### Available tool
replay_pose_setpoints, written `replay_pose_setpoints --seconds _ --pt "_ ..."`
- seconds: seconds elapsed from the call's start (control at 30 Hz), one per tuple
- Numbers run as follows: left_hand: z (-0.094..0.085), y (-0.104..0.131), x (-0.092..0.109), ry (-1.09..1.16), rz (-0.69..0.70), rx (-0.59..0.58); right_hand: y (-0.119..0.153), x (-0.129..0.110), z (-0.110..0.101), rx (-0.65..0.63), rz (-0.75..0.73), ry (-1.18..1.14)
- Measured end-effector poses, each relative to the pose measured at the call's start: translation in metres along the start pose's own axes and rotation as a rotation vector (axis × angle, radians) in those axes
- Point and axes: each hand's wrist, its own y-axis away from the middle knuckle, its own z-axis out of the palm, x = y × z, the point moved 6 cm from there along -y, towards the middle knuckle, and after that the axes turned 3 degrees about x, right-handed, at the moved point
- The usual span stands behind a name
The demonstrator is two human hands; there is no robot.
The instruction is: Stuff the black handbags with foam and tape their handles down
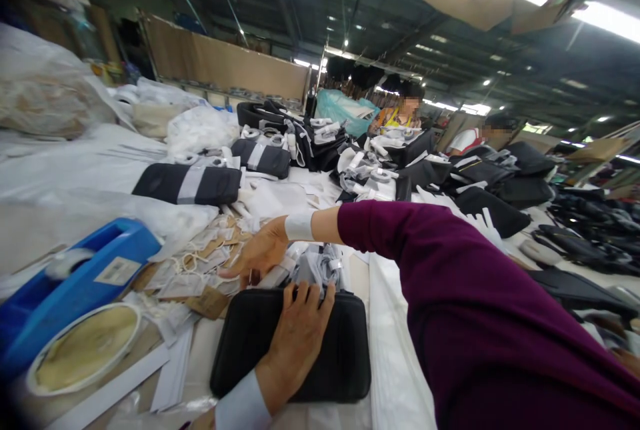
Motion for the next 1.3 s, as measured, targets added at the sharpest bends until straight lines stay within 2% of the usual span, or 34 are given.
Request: replay_pose_setpoints --seconds 0.1,0.13,0.17,0.2,0.23,0.3,0.37,0.43,0.5,0.6,0.7,0.8,0.9,1.0,1.1,1.3 --pt "0.000 0.000 -0.001 0.003 0.001 -0.016 0.008 0.007 0.017 -0.461 0.162 -0.153" --pt "0.001 0.000 -0.001 0.005 0.002 -0.022 0.012 0.006 0.020 -0.525 0.143 -0.194" --pt "0.001 0.000 -0.002 0.007 0.003 -0.025 0.016 0.004 0.019 -0.501 0.076 -0.211" --pt "0.001 0.001 -0.002 0.011 0.004 -0.025 0.019 0.001 0.015 -0.394 -0.020 -0.201" --pt "0.001 0.001 -0.002 0.015 0.004 -0.024 0.026 0.000 0.008 -0.232 -0.111 -0.166" --pt "0.000 0.001 -0.004 0.024 -0.004 -0.015 0.049 0.007 -0.007 0.165 -0.205 -0.067" --pt "-0.002 0.000 -0.004 0.035 -0.003 -0.006 0.087 0.026 -0.017 0.563 -0.199 0.001" --pt "-0.002 -0.002 -0.005 0.038 -0.001 -0.013 0.128 0.053 -0.014 0.861 -0.168 0.005" --pt "-0.002 -0.004 -0.007 0.027 -0.021 -0.015 0.162 0.083 -0.001 1.053 -0.137 -0.015" --pt "-0.003 -0.005 -0.011 0.012 -0.078 0.049 0.190 0.123 0.025 1.189 -0.039 0.007" --pt "-0.004 -0.006 -0.011 -0.014 -0.072 0.106 0.200 0.152 0.042 1.223 0.058 -0.005" --pt "-0.004 -0.007 -0.010 -0.072 -0.033 0.076 0.200 0.173 0.047 1.107 0.101 -0.217" --pt "-0.007 -0.008 -0.011 -0.090 0.006 0.040 0.200 0.185 0.047 0.999 0.081 -0.404" --pt "-0.009 -0.009 -0.013 -0.062 0.062 0.020 0.200 0.188 0.048 0.994 0.047 -0.418" --pt "-0.009 -0.011 -0.014 -0.022 0.108 0.004 0.199 0.186 0.051 1.024 0.014 -0.333" --pt "-0.005 -0.014 -0.015 -0.048 0.093 -0.009 0.203 0.179 0.052 1.106 0.035 -0.219"
